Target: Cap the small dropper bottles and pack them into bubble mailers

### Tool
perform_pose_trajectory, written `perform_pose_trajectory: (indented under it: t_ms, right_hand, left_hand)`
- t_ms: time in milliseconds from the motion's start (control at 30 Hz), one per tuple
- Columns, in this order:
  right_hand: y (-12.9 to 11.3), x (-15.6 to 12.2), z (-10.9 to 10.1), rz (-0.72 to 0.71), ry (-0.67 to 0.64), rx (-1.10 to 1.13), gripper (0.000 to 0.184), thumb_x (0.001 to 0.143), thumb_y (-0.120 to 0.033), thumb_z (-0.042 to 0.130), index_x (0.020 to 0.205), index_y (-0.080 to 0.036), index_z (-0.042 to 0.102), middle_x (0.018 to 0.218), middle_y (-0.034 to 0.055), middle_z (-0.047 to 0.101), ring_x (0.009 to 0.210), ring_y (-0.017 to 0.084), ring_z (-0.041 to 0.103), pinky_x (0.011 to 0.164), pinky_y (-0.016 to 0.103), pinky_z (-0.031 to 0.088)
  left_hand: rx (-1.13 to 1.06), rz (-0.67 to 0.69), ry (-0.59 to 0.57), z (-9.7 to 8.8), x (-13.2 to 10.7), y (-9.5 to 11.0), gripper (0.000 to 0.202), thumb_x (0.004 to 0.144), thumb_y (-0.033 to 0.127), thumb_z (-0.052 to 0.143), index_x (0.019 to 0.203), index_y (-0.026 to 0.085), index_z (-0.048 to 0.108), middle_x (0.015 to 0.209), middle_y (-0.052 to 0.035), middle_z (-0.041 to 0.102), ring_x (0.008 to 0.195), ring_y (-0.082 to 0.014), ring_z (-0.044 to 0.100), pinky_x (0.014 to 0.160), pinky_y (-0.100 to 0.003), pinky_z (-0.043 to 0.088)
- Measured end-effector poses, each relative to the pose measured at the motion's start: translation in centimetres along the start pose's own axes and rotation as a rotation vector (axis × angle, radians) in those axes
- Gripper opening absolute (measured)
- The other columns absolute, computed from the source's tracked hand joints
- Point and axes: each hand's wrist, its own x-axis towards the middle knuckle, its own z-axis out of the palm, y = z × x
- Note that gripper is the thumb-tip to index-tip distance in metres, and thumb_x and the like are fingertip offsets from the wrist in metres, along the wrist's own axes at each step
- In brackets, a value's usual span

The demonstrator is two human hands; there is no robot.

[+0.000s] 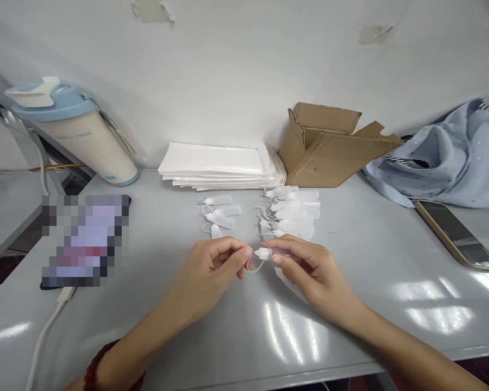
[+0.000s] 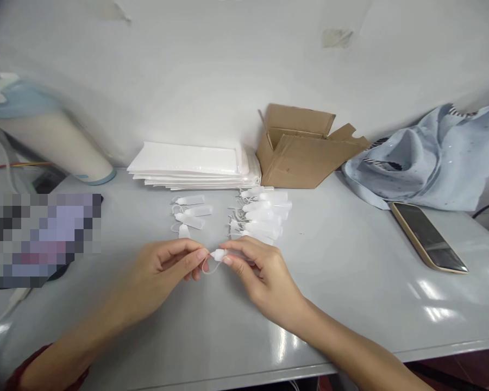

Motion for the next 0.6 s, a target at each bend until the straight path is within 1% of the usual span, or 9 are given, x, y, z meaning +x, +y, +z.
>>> perform_pose_trajectory:
  t_ms: [133, 233, 300, 333, 433, 467, 533, 600]
  right_hand:
    - [0.0, -0.2, 0.0, -0.012, -0.007, -0.043, 0.020, 0.093, -0.029, 0.050, 0.102, -0.021, 0.065, 0.085, 0.0027, 0.064, 0.074, 0.014, 0.056, 0.060, 0.026, 0.043]
    - [0.1, -0.3, -0.1, -0.028, -0.013, -0.077, 0.020, 0.091, -0.030, 0.053, 0.107, -0.021, 0.062, 0.086, 0.0019, 0.063, 0.072, 0.013, 0.056, 0.060, 0.025, 0.045]
    - [0.2, -0.4, -0.2, -0.053, 0.000, -0.137, 0.026, 0.090, -0.030, 0.056, 0.113, -0.020, 0.057, 0.087, 0.0021, 0.062, 0.069, 0.012, 0.054, 0.060, 0.024, 0.046]
    - [0.2, -0.4, -0.3, -0.075, 0.011, -0.176, 0.027, 0.089, -0.028, 0.057, 0.115, -0.019, 0.056, 0.088, 0.0025, 0.062, 0.068, 0.012, 0.053, 0.059, 0.024, 0.046]
    - [0.4, -0.3, -0.5, -0.165, 0.044, -0.293, 0.020, 0.090, -0.023, 0.055, 0.109, -0.016, 0.058, 0.094, 0.0053, 0.060, 0.064, 0.010, 0.050, 0.057, 0.024, 0.043]
    - [0.4, -0.3, -0.6, -0.194, 0.050, -0.327, 0.017, 0.090, -0.021, 0.054, 0.105, -0.015, 0.060, 0.094, 0.0058, 0.059, 0.063, 0.010, 0.049, 0.057, 0.024, 0.042]
    - [0.4, -0.3, -0.7, -0.225, 0.044, -0.387, 0.013, 0.090, -0.019, 0.052, 0.097, -0.014, 0.062, 0.087, 0.0052, 0.060, 0.060, 0.010, 0.048, 0.055, 0.024, 0.040]
    - [0.3, -0.3, -0.8, -0.207, -0.001, -0.449, 0.013, 0.091, -0.019, 0.051, 0.089, -0.014, 0.063, 0.076, 0.0030, 0.059, 0.057, 0.010, 0.049, 0.052, 0.024, 0.038]
  left_hand:
    - [0.021, 0.009, -0.014, 0.1, 0.0, -0.1, 0.028, 0.088, 0.035, 0.050, 0.069, 0.020, 0.065, 0.064, 0.0020, 0.062, 0.061, -0.0124, 0.056, 0.055, -0.021, 0.042]
    - [0.072, 0.016, -0.012, -1.2, 0.0, 0.1, 0.027, 0.087, 0.038, 0.052, 0.070, 0.021, 0.066, 0.064, 0.0025, 0.061, 0.063, -0.0124, 0.056, 0.058, -0.021, 0.043]
    - [0.114, 0.026, 0.057, -2.5, 0.2, 0.3, 0.025, 0.085, 0.037, 0.055, 0.071, 0.022, 0.067, 0.064, 0.0026, 0.062, 0.063, -0.0124, 0.056, 0.061, -0.022, 0.044]
    - [0.118, 0.027, 0.124, -3.1, 0.3, 0.3, 0.024, 0.084, 0.037, 0.056, 0.070, 0.022, 0.067, 0.064, 0.0028, 0.063, 0.062, -0.0121, 0.056, 0.061, -0.022, 0.044]
    - [0.129, 0.005, 0.322, -4.6, 0.9, 0.3, 0.024, 0.082, 0.036, 0.058, 0.065, 0.021, 0.066, 0.065, 0.0027, 0.064, 0.062, -0.0121, 0.056, 0.061, -0.020, 0.045]
    - [0.140, -0.011, 0.365, -4.9, 1.0, 0.2, 0.024, 0.082, 0.036, 0.058, 0.064, 0.021, 0.066, 0.065, 0.0026, 0.064, 0.063, -0.0124, 0.056, 0.060, -0.020, 0.045]
    - [0.180, -0.063, 0.407, -5.1, 1.3, -0.2, 0.025, 0.081, 0.039, 0.058, 0.065, 0.021, 0.066, 0.065, 0.0020, 0.065, 0.064, -0.0137, 0.057, 0.058, -0.021, 0.044]
    - [0.263, -0.117, 0.401, -5.1, 1.4, -0.7, 0.028, 0.081, 0.041, 0.057, 0.065, 0.020, 0.066, 0.063, 0.0007, 0.064, 0.062, -0.0152, 0.057, 0.054, -0.022, 0.040]
